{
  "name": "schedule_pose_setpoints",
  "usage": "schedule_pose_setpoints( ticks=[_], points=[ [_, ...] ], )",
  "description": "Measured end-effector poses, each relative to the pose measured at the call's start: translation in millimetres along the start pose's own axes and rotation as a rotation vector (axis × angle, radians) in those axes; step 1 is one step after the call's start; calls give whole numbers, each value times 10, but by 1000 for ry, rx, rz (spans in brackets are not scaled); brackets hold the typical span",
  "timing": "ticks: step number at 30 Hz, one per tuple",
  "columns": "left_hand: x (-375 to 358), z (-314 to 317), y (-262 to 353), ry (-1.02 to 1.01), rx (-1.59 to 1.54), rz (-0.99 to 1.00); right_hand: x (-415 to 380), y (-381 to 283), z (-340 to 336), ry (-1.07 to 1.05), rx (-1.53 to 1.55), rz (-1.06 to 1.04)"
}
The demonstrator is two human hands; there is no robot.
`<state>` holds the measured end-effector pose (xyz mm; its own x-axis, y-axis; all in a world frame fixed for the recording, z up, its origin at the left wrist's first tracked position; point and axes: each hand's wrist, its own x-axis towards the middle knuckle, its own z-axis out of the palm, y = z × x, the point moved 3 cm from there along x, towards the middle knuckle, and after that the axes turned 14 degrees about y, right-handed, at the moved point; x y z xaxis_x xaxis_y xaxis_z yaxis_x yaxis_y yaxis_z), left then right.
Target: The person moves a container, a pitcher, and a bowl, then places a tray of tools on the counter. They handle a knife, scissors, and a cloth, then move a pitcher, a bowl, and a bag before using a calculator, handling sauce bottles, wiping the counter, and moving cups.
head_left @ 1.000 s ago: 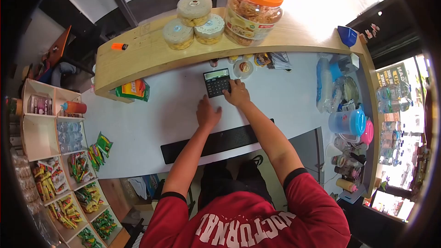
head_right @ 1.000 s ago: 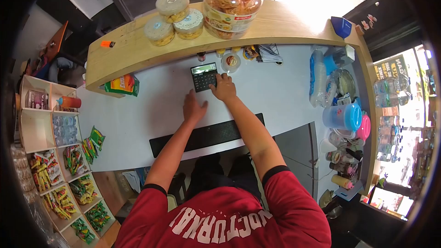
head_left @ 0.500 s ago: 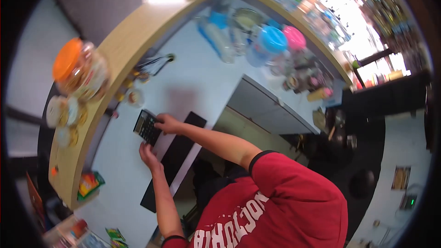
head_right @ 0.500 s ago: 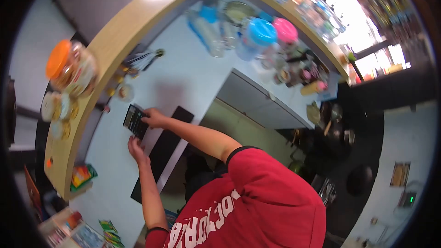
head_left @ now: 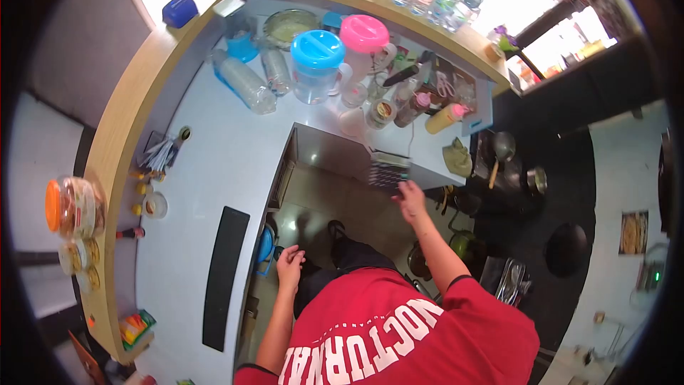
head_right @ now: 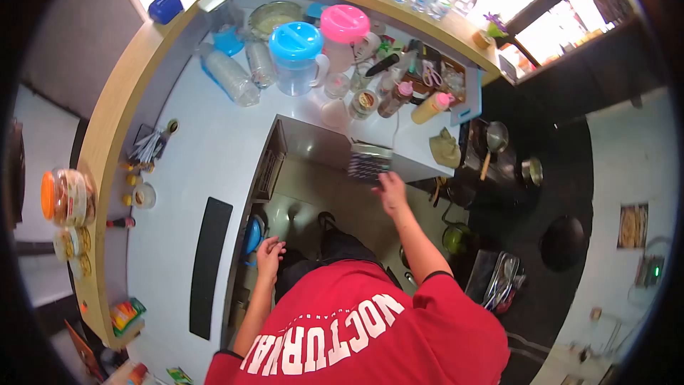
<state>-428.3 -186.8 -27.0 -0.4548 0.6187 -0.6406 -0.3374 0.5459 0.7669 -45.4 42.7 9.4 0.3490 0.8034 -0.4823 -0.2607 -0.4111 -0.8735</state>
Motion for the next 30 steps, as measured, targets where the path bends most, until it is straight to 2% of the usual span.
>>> schedule_pose_setpoints(
  ticks=[2,3,4,6,9,11,14,18,21,22,25,27,28,30],
  points=[
    [51,273,55,42,18,19,520,-133,-499,149,-16,-50],
    [134,381,40,60,46,51,646,-268,-539,295,48,-52],
    [222,471,0,87,55,97,1124,-122,-809,181,61,-61],
    [386,554,-149,211,65,197,1758,11,-1144,121,68,-94],
    [194,486,-8,364,22,220,2167,15,-1325,102,23,-77],
    [6,357,-13,439,-47,191,2170,-55,-1236,266,-96,-126],
    [-192,73,-319,554,-53,172,2271,-58,-1140,386,-223,-201],
    [-419,-469,-773,879,4,205,1827,-300,-886,622,-752,-391],
    [-513,-1101,-1047,1090,-67,210,1801,-175,-844,824,-767,-358],
    [-577,-1349,-1042,1170,-83,255,1574,-184,-689,879,-837,-447],
    [-780,-2252,-875,1307,-143,276,1362,227,-347,707,-778,-785],
    [-866,-2913,-670,1442,-80,295,848,480,89,417,-831,-977],
    [-873,-3276,-571,1462,-38,289,539,655,312,296,-785,-1040],
    [-877,-3973,-387,1529,44,298,-180,951,729,60,-797,-1041]
  ],
)
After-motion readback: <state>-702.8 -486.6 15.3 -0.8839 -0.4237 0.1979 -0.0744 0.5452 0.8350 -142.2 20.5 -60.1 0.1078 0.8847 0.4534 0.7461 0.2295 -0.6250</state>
